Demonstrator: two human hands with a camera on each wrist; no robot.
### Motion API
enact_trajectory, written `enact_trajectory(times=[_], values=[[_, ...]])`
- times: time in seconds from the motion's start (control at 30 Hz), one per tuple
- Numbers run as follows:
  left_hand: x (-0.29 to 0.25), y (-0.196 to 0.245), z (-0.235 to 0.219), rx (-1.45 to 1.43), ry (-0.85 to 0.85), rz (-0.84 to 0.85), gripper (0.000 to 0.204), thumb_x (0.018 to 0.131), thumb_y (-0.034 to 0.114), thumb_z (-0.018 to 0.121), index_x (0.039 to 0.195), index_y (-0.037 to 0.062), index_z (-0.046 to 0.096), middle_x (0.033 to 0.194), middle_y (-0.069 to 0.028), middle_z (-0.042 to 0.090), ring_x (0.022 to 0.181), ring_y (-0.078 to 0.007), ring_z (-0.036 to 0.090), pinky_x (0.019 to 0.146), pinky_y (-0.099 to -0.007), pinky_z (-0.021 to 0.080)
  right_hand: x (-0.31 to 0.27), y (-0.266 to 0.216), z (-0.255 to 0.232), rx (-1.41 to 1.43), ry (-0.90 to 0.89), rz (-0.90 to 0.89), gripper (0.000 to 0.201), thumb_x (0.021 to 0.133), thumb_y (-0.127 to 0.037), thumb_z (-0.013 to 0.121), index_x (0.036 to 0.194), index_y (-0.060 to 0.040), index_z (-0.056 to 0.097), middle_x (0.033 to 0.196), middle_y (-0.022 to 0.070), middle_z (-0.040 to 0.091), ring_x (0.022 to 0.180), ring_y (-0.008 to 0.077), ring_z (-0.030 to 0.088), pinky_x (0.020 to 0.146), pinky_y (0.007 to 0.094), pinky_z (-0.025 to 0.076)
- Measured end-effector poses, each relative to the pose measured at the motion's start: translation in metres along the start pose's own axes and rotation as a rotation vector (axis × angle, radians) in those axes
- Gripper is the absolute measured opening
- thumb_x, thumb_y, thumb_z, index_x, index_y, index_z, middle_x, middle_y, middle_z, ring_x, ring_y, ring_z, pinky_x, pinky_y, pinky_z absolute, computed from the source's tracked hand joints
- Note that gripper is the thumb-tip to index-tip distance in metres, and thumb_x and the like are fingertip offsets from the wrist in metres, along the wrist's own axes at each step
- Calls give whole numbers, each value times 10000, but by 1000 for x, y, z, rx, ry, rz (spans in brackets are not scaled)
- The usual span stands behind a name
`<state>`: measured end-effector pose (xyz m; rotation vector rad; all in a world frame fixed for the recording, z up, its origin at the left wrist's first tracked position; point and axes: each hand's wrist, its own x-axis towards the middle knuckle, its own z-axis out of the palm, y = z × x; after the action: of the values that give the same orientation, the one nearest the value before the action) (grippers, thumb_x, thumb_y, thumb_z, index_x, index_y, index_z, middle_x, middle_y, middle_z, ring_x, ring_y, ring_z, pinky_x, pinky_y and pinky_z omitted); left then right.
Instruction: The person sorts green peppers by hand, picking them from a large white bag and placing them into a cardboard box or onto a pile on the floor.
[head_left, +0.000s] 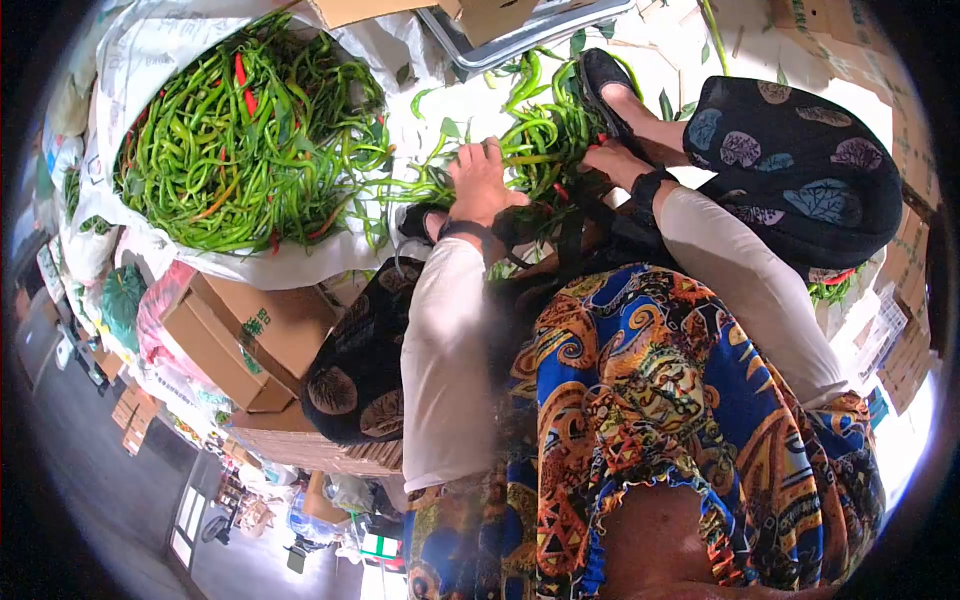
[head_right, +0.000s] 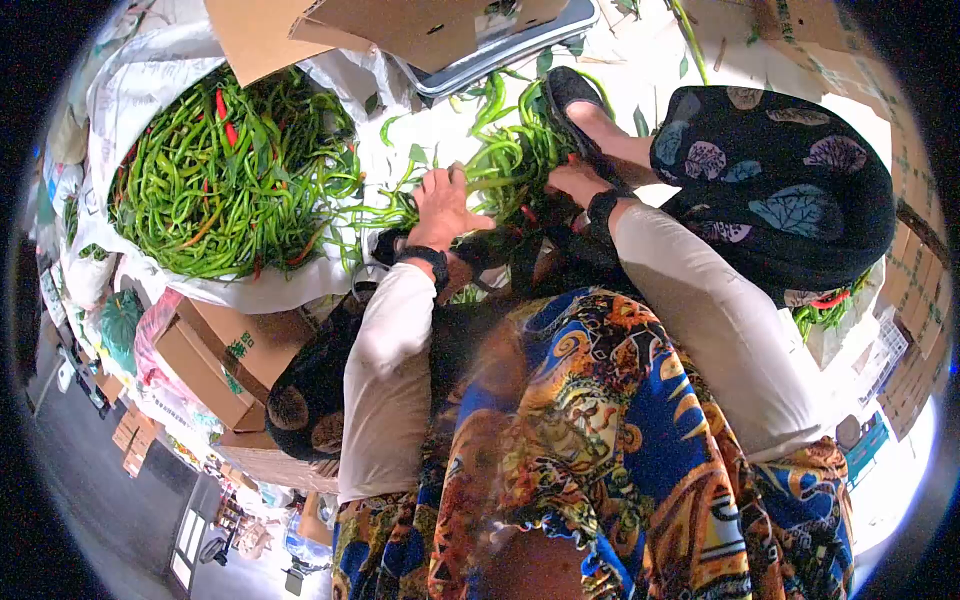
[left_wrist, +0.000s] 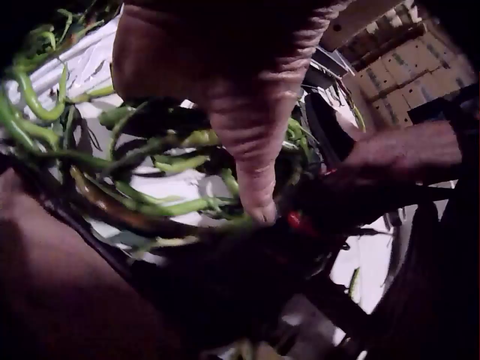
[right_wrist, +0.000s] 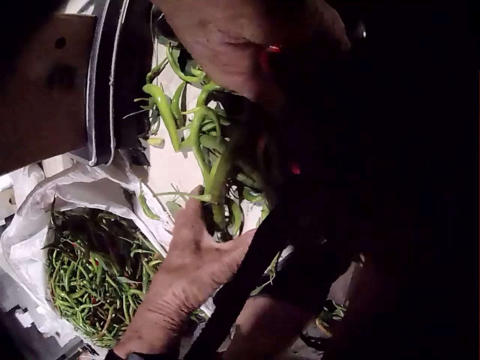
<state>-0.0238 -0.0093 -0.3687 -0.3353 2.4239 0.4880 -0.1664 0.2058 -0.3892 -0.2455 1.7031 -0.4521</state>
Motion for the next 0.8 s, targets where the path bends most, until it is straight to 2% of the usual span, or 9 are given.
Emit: enact_trajectory(times=[0.1,0.17,0.3,0.37,0.4,0.5,0.53,0.63,0.8], values=[[-16,30,29,21,98,-63,948,666,321,798,1409,17,294,1263,-200,427,1229,-369,376,983,-508,319,21,41,21,106,119,-403,155,835,-108,539,966,-58,604,875,95,603,804,234,598,765,335,489],[-6,31,98,189,495,-73,750,776,188,670,1403,5,303,1216,-216,446,1193,-372,412,964,-504,342,12,18,18,185,77,-199,104,850,-56,493,889,-35,587,840,59,575,757,177,569,731,353,483],[-7,40,69,24,239,-39,580,745,104,643,1264,-11,411,1098,-202,533,1088,-354,494,915,-492,374,48,51,39,966,-32,-38,84,842,-54,519,903,-21,567,810,76,553,747,212,584,671,399,462],[0,33,53,-43,263,-22,535,683,108,694,1155,32,453,985,-176,595,987,-360,568,848,-478,426,46,44,29,-407,214,-574,52,771,-59,574,797,-39,534,794,3,520,691,155,509,526,395,376],[2,30,46,-124,244,-2,529,664,110,712,1124,46,461,941,-172,607,934,-368,589,808,-481,447,75,66,46,292,70,-478,104,754,-68,585,839,-28,541,795,16,535,678,176,515,546,398,390],[-1,17,4,-352,152,3,595,667,159,764,1197,54,514,975,-201,660,930,-387,634,812,-454,511,28,41,22,44,203,-527,89,823,-62,530,858,-5,588,797,167,612,722,330,618,651,439,461],[1,9,-14,-395,142,22,625,653,157,773,1215,47,522,1000,-200,660,945,-371,639,834,-428,513,27,-8,25,236,401,333,180,818,-157,541,883,-2,604,798,188,621,730,339,623,653,435,464],[9,-9,-50,-485,186,46,645,631,150,784,1215,18,544,1028,-214,656,954,-320,653,868,-370,511,16,28,14,-14,418,-144,263,836,-223,508,919,-2,623,878,221,646,762,347,641,677,440,478],[36,-2,-66,-431,332,171,550,617,155,794,1093,-5,572,1017,-186,605,947,-357,595,849,-396,493,42,49,24,-242,453,-330,230,860,-180,499,978,-7,594,945,234,617,918,409,609,755,464,478]])
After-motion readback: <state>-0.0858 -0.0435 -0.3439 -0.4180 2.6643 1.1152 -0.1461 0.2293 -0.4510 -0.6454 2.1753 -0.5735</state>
